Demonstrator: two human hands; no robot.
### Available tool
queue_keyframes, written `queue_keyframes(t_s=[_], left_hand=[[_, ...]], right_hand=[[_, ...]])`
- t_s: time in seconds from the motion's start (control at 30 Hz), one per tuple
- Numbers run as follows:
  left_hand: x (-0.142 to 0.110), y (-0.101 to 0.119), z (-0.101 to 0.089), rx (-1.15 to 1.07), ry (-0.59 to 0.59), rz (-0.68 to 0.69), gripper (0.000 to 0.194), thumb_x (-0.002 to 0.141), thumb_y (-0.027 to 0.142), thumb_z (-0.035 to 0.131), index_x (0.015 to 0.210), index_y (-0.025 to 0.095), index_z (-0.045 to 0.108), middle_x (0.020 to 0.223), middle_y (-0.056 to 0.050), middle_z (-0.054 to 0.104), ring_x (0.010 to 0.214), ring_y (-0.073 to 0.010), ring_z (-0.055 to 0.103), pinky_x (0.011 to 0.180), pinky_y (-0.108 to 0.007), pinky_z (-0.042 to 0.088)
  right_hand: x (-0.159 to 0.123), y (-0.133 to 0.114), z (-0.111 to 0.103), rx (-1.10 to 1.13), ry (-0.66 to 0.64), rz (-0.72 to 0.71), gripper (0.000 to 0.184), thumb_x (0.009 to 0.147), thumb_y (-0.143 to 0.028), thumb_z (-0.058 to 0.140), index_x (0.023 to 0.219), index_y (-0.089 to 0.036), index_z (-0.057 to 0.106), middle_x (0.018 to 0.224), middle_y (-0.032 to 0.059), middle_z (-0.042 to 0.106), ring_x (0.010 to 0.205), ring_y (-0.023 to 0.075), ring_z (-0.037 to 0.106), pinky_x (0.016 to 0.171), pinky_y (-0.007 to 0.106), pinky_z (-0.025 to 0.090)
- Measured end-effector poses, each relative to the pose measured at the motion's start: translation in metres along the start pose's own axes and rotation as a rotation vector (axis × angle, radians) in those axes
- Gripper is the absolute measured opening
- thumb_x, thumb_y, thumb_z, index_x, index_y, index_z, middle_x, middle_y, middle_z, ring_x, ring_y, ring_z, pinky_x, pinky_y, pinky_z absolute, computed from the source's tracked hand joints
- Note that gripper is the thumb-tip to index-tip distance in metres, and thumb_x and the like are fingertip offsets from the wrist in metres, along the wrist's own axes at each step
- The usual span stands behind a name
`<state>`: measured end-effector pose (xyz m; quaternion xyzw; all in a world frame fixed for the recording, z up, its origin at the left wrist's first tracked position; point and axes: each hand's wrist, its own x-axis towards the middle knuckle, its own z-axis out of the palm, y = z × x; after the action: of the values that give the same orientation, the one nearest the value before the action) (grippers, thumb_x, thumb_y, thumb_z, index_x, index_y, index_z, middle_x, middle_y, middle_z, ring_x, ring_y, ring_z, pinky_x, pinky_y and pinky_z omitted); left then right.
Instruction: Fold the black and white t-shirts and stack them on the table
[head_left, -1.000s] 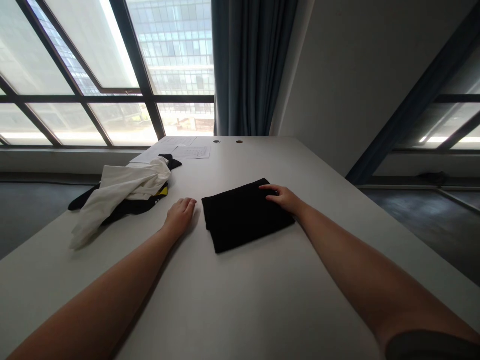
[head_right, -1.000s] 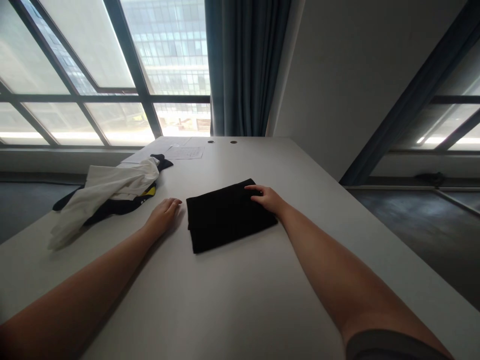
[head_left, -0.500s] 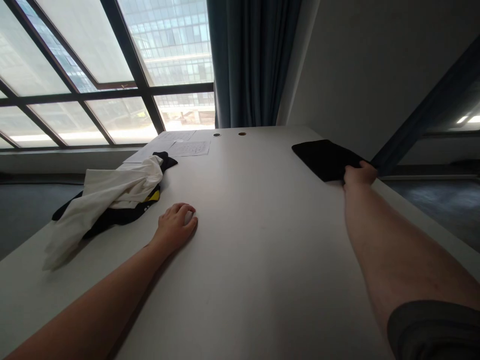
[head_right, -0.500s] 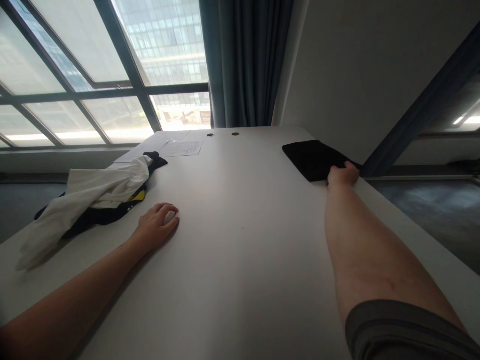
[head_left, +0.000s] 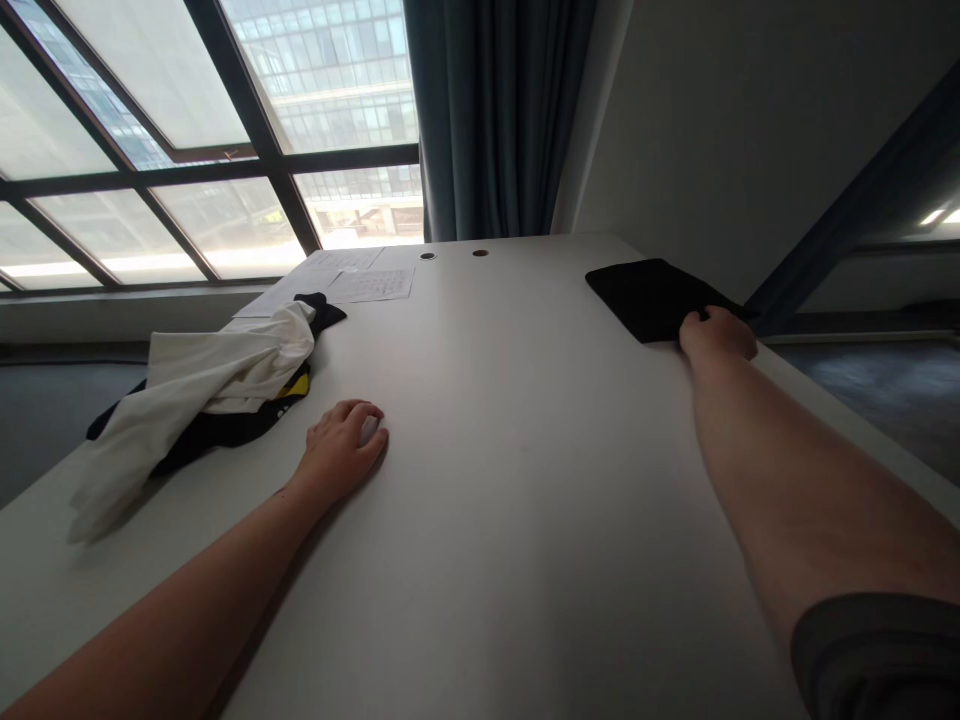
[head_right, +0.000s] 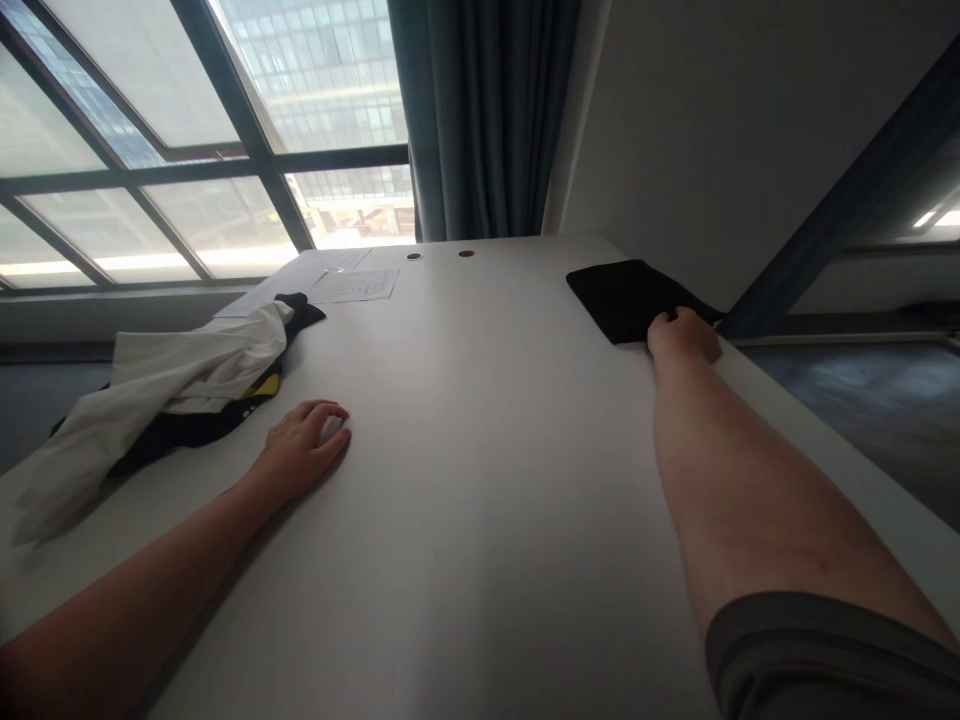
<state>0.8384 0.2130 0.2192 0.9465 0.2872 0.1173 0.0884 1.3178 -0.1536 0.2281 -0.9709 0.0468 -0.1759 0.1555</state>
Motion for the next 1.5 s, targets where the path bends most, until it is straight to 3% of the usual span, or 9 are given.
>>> queue_keyframes(t_s=[0.23,0.53,0.73,0.83,0.93,1.17,1.3,1.4,1.5], left_hand=[[-0.001,-0.001,0.000,-0.013,0.010,0.011,0.029,0.095,0.039,0.056,0.120,0.028,0.067,0.141,-0.009,0.062,0.132,-0.0337,0.057,0.113,-0.052,0.043],[0.008,-0.011,0.001,0.035,0.092,0.078,0.029,0.094,0.038,0.060,0.118,0.026,0.070,0.144,-0.012,0.059,0.135,-0.0346,0.054,0.113,-0.052,0.041],[0.026,-0.087,-0.028,0.221,0.528,-0.112,0.050,0.095,0.037,0.060,0.144,0.024,0.060,0.169,-0.016,0.034,0.160,-0.0399,0.018,0.126,-0.065,0.008],[0.031,-0.130,-0.041,0.141,0.504,-0.292,0.063,0.096,0.050,0.060,0.153,0.024,0.052,0.168,-0.021,0.034,0.156,-0.0469,0.023,0.122,-0.071,0.008],[0.033,-0.148,-0.043,0.106,0.464,-0.384,0.067,0.095,0.055,0.060,0.154,0.022,0.051,0.160,-0.024,0.043,0.147,-0.0461,0.036,0.120,-0.068,0.016],[0.030,-0.140,-0.046,0.158,0.509,-0.449,0.068,0.092,0.057,0.064,0.144,0.014,0.055,0.143,-0.029,0.054,0.131,-0.0485,0.046,0.109,-0.065,0.028],[0.022,-0.129,-0.061,0.196,0.456,-0.349,0.056,0.094,0.057,0.061,0.124,0.010,0.063,0.125,-0.028,0.064,0.122,-0.0488,0.052,0.102,-0.064,0.032],[0.016,-0.102,-0.066,0.192,0.470,-0.227,0.043,0.100,0.050,0.053,0.119,0.012,0.064,0.118,-0.022,0.068,0.120,-0.0447,0.054,0.104,-0.061,0.032],[0.008,-0.055,-0.059,0.097,0.501,-0.099,0.038,0.102,0.044,0.051,0.120,0.013,0.062,0.117,-0.022,0.068,0.118,-0.0428,0.056,0.103,-0.057,0.036]], right_hand=[[-0.031,-0.036,-0.002,0.100,-0.188,-0.061,0.053,0.103,-0.049,0.060,0.135,-0.006,0.066,0.119,0.0301,0.067,0.111,0.0288,0.061,0.084,0.045,0.032],[-0.020,-0.012,0.010,0.064,-0.214,-0.227,0.052,0.102,-0.038,0.062,0.146,-0.011,0.061,0.134,0.0282,0.063,0.112,0.0289,0.059,0.088,0.040,0.036],[-0.063,0.002,0.004,0.103,-0.219,-0.393,0.059,0.095,-0.032,0.066,0.148,-0.007,0.056,0.121,0.0229,0.067,0.108,0.0298,0.060,0.095,0.038,0.042],[-0.091,0.010,0.001,0.127,-0.238,-0.513,0.056,0.093,-0.033,0.065,0.144,-0.011,0.061,0.125,0.0206,0.065,0.112,0.0309,0.063,0.103,0.040,0.046],[-0.122,0.017,-0.007,0.158,-0.268,-0.660,0.046,0.093,-0.033,0.061,0.134,-0.014,0.068,0.130,0.0186,0.064,0.119,0.0315,0.064,0.112,0.043,0.045],[-0.203,0.021,-0.043,0.244,-0.349,-0.902,0.037,0.095,-0.031,0.057,0.126,-0.018,0.074,0.132,0.0165,0.066,0.127,0.0302,0.062,0.117,0.045,0.045],[-0.251,0.016,-0.066,0.321,-0.400,-1.017,0.035,0.094,-0.029,0.060,0.125,-0.020,0.074,0.133,0.0149,0.066,0.127,0.0290,0.062,0.115,0.046,0.047],[-0.284,0.005,-0.082,0.405,-0.429,-1.113,0.031,0.094,-0.029,0.062,0.121,-0.021,0.075,0.132,0.0132,0.069,0.125,0.0288,0.064,0.113,0.047,0.049],[-0.305,-0.010,-0.094,0.505,-0.399,-1.194,0.029,0.095,-0.028,0.061,0.120,-0.022,0.073,0.129,0.0123,0.071,0.127,0.0306,0.063,0.115,0.052,0.047]])
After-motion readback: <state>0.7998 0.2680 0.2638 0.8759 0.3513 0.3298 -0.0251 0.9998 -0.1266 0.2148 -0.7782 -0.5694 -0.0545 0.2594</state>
